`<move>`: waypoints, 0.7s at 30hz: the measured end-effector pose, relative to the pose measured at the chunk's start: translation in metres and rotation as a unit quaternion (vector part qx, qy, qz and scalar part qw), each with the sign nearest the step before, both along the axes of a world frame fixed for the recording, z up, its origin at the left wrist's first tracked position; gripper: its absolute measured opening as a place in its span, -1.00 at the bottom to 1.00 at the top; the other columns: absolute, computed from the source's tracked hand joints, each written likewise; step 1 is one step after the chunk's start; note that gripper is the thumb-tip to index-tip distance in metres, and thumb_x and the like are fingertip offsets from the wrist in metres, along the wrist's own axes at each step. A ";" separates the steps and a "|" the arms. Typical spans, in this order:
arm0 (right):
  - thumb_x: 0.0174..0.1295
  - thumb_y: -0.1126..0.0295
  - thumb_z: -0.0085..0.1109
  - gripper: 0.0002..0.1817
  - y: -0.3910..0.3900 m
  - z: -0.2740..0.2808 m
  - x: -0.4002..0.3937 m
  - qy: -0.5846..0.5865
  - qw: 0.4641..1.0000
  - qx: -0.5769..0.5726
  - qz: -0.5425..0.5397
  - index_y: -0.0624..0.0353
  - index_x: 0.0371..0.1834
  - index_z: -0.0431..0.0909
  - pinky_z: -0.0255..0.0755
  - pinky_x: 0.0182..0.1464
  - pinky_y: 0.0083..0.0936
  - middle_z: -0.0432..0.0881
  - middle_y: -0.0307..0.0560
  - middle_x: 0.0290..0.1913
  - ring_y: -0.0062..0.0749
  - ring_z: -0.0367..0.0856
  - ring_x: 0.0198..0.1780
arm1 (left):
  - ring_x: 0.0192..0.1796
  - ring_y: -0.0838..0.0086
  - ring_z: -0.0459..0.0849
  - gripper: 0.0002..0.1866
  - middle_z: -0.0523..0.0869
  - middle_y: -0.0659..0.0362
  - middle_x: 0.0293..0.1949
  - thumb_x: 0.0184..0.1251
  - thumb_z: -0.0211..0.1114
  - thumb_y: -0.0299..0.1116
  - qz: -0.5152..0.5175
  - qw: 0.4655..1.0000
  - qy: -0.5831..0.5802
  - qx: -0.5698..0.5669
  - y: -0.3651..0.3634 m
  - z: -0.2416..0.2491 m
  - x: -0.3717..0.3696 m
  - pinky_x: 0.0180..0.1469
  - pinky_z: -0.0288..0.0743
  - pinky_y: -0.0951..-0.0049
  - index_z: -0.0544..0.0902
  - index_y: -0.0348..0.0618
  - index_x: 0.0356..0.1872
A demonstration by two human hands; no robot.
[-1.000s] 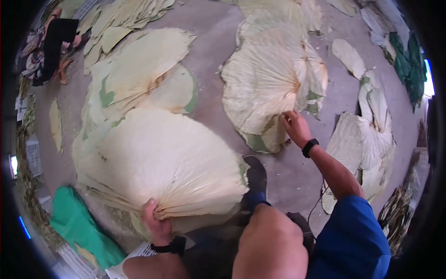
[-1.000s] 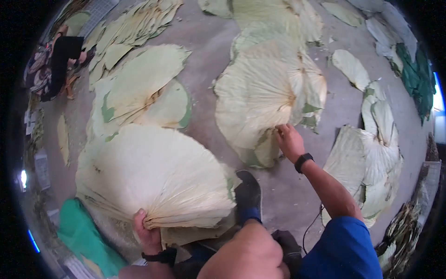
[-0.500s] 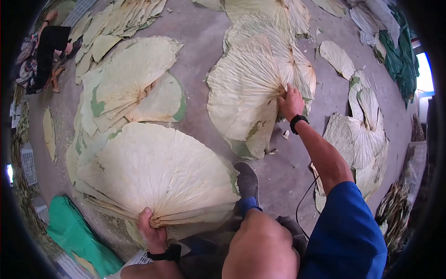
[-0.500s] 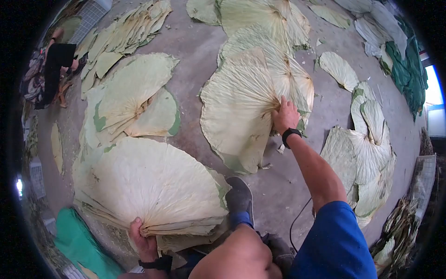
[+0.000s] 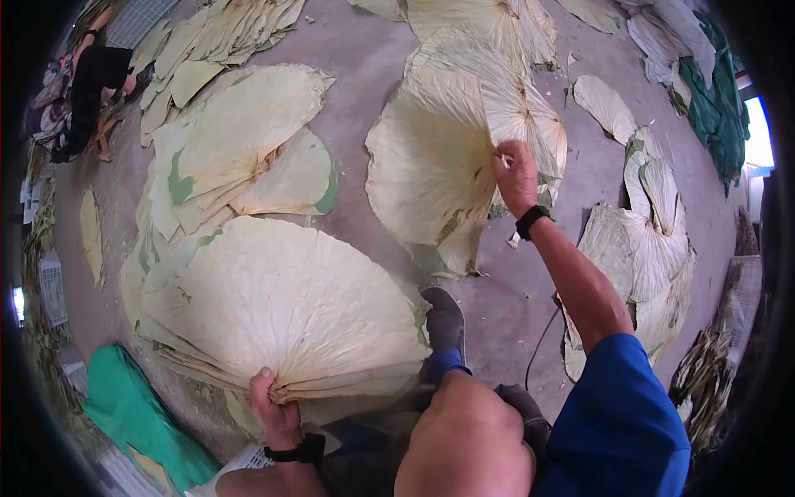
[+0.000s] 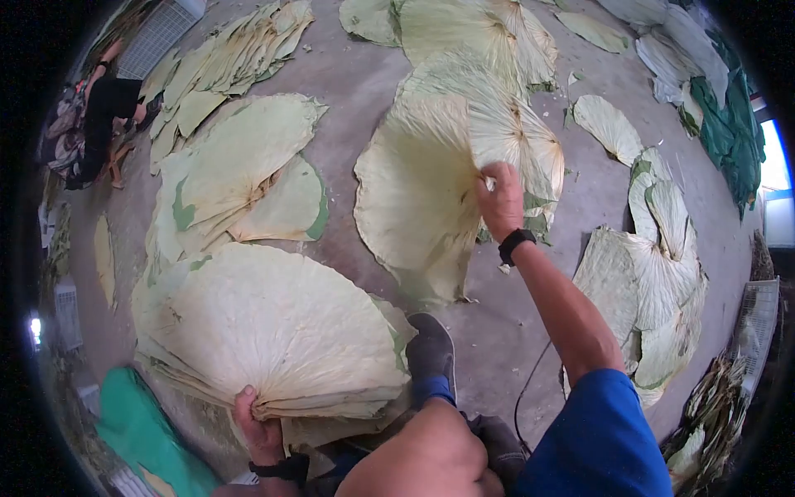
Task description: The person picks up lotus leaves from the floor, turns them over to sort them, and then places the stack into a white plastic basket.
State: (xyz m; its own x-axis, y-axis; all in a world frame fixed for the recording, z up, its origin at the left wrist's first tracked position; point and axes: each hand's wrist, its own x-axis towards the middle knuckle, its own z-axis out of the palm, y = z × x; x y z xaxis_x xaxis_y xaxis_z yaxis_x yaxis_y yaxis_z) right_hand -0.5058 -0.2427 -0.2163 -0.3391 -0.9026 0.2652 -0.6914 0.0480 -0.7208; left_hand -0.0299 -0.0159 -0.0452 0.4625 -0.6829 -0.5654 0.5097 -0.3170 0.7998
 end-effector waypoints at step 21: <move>0.22 0.40 0.08 -0.71 0.141 -0.013 0.220 0.117 0.884 0.057 0.448 0.15 0.01 0.52 0.43 0.15 -0.23 0.50 -0.04 0.05 -0.12 0.50 0.14 | 0.12 0.26 0.64 -0.38 0.61 0.02 0.13 0.20 0.35 -0.46 0.056 0.995 -0.074 0.025 0.034 -0.015 0.050 0.20 0.56 0.22 0.43 -0.37 0.32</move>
State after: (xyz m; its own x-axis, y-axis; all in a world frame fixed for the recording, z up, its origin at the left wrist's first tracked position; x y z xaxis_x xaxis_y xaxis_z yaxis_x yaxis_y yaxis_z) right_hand -0.2862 -0.1016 -0.2290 0.5783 -0.8063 0.1243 -0.6176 -0.5322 -0.5790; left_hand 0.0202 0.0182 -0.0603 0.6156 -0.5944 -0.5174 0.4218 -0.3061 0.8535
